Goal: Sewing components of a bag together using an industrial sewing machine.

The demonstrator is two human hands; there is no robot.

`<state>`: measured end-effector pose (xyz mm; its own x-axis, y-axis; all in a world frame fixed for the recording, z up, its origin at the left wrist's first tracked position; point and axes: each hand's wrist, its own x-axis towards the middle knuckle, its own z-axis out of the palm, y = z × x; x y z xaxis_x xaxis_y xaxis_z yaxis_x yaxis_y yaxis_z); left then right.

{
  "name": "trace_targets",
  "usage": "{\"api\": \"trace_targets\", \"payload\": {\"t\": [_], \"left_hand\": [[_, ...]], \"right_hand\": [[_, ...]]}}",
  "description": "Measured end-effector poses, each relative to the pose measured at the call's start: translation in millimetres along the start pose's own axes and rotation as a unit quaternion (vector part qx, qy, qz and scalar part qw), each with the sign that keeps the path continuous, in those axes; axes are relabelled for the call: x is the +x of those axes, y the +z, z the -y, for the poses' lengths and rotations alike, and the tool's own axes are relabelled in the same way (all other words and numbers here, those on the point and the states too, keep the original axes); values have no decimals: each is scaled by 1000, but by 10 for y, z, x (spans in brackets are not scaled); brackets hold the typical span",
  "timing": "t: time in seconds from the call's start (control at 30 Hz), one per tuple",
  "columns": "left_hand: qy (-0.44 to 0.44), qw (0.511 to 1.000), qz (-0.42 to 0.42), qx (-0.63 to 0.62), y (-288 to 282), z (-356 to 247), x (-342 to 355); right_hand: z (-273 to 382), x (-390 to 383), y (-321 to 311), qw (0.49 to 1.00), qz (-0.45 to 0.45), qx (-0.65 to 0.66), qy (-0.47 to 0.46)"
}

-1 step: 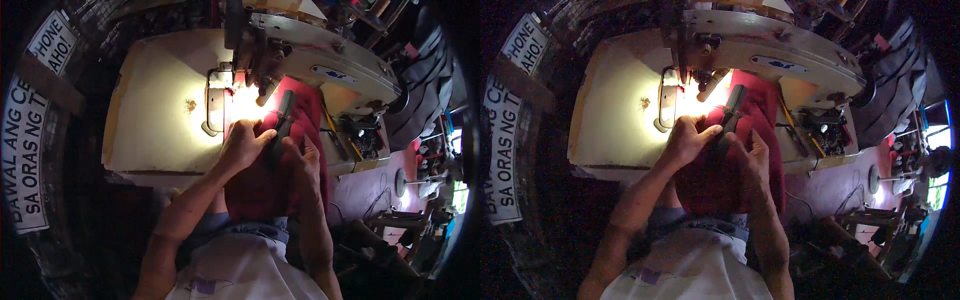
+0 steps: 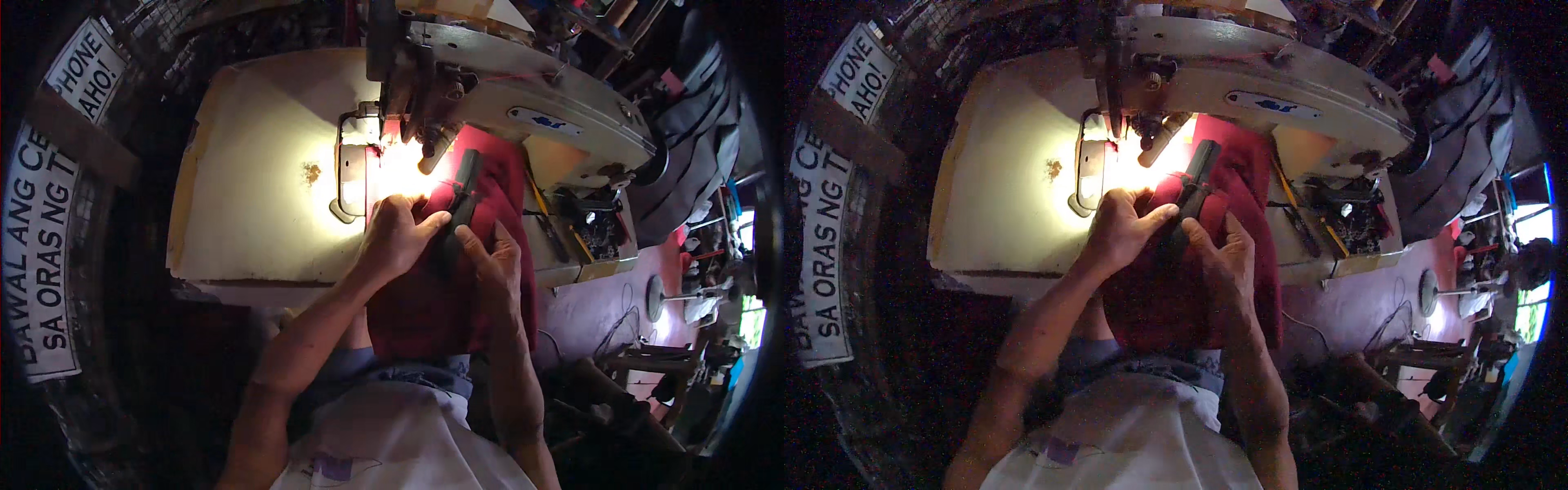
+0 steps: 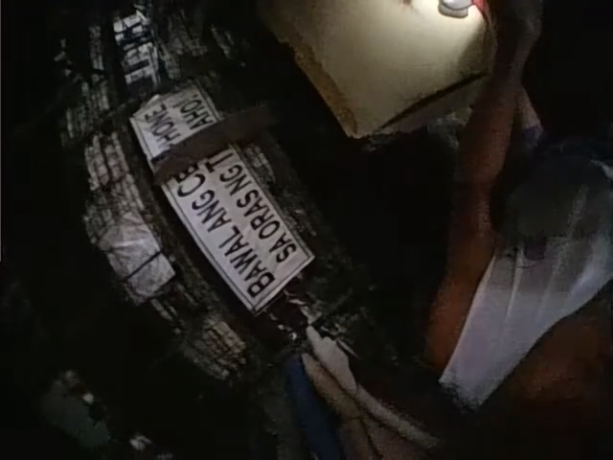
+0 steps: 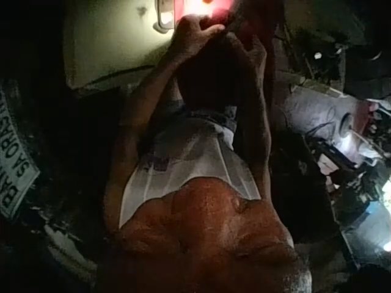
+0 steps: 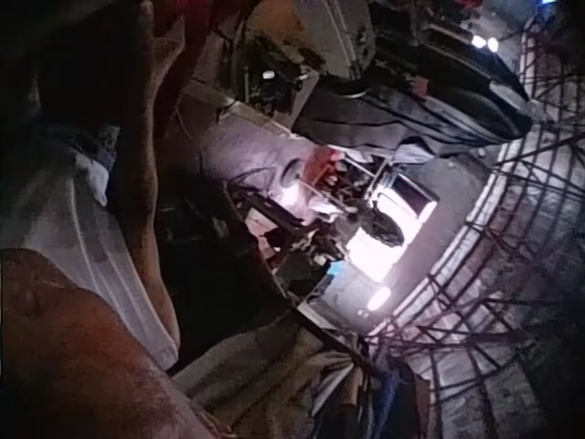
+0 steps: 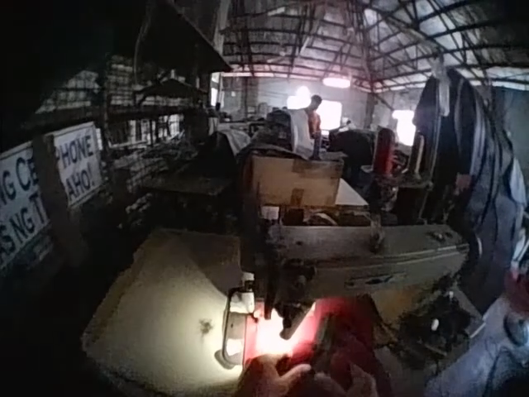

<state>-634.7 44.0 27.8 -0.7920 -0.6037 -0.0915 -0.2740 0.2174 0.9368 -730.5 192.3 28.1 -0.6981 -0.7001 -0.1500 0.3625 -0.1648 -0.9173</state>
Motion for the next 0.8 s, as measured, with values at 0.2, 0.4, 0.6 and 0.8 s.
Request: {"api": "trace_targets", "payload": {"t": [0.2, 0.4, 0.6, 0.8], "left_hand": [[60, 992, -110, -10, 53, 70, -25], [64, 987, -84, -118, 103, 60, -11], [5, 995, -61, -80, 39, -81, -124], [62, 988, -3, -142, 70, -182, -206]], "right_hand": [[77, -62, 156, 990, -39, -134, -8], [52, -45, 130, 989, -36, -145, -20], [269, -70, 168, 958, -112, -238, -111], [680, 293, -15, 734, 73, -586, -334]]}}
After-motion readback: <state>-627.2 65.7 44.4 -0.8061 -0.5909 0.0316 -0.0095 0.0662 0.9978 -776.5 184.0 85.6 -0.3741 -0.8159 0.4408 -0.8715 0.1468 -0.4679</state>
